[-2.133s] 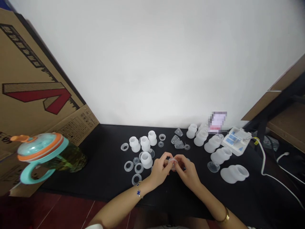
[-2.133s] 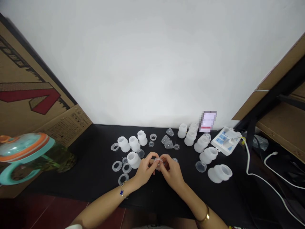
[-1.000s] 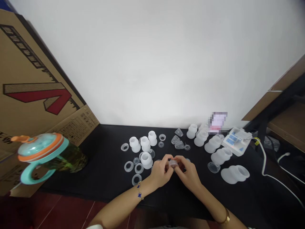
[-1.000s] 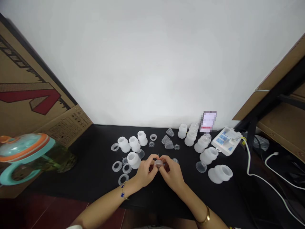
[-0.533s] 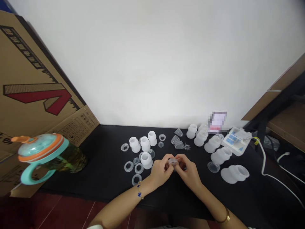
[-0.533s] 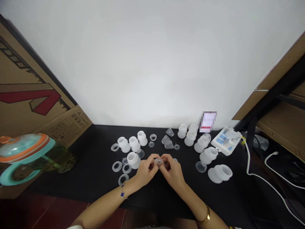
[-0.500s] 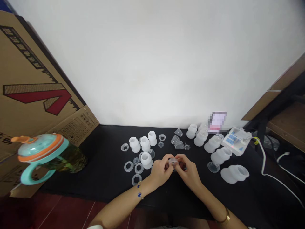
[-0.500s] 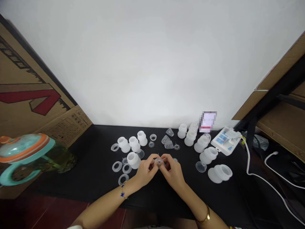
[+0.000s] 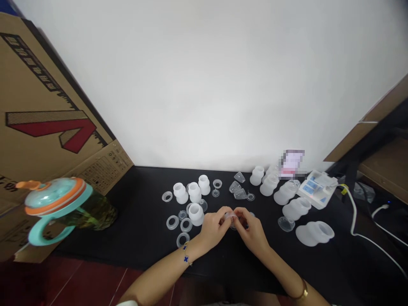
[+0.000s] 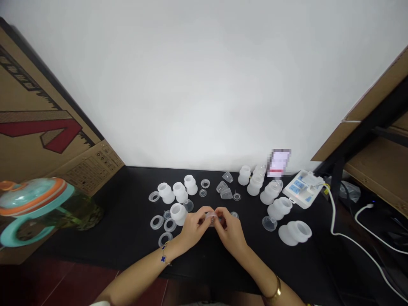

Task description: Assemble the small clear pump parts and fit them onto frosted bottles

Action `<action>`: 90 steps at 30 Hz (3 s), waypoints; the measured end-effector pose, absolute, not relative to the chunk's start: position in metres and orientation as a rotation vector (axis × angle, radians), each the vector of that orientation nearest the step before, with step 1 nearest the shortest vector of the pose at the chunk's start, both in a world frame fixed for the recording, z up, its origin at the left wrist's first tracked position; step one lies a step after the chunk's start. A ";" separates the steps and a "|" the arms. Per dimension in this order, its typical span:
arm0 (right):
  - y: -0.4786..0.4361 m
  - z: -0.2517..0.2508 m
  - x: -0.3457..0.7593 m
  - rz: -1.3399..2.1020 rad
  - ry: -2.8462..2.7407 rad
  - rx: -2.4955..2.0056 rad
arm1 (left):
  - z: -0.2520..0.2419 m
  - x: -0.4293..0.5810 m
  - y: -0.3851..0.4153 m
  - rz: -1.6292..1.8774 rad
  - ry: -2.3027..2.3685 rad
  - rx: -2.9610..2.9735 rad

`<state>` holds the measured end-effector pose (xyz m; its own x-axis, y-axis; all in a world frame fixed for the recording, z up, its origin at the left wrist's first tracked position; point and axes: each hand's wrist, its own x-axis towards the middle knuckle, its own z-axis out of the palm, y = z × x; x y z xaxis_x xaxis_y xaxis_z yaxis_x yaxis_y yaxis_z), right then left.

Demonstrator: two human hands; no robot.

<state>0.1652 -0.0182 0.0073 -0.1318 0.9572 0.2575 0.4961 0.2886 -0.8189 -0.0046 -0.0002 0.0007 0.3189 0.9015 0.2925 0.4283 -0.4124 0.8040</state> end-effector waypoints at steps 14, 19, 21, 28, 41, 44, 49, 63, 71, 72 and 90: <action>-0.019 0.010 0.164 0.694 -1.720 -1.365 | -0.006 -0.003 -0.003 0.991 1.121 2.073; -0.019 0.010 0.163 0.710 -1.700 -1.371 | -0.011 -0.002 -0.004 0.990 1.129 2.107; -0.018 0.010 0.164 0.716 -1.695 -1.373 | -0.011 -0.002 -0.004 0.994 1.130 2.111; -0.020 0.007 0.166 0.692 -1.715 -1.316 | -0.005 -0.007 -0.002 0.975 1.071 2.118; -0.018 0.008 0.166 0.761 -1.713 -1.309 | -0.007 -0.005 -0.001 0.972 1.135 2.152; -0.018 0.008 0.167 0.765 -1.725 -1.305 | -0.008 -0.005 -0.001 0.991 1.149 2.156; -0.018 0.006 0.168 0.749 -1.741 -1.300 | -0.008 -0.005 -0.001 1.020 1.134 2.132; -0.018 0.005 0.169 0.727 -1.728 -1.261 | -0.005 -0.005 -0.002 1.052 1.086 2.117; -0.020 0.007 0.167 0.647 -1.733 -1.275 | -0.010 -0.006 -0.001 1.026 1.086 2.183; -0.020 0.006 0.167 0.646 -1.730 -1.279 | -0.011 -0.006 -0.001 1.021 1.089 2.192; -0.018 0.003 0.168 0.709 -1.735 -1.282 | -0.004 -0.006 0.000 0.989 1.114 2.188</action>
<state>0.1685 -0.0177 0.0032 -0.1204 0.9480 0.2946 0.4707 0.3158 -0.8239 -0.0057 0.0001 -0.0040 0.4044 0.8314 0.3810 0.4765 -0.5472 0.6881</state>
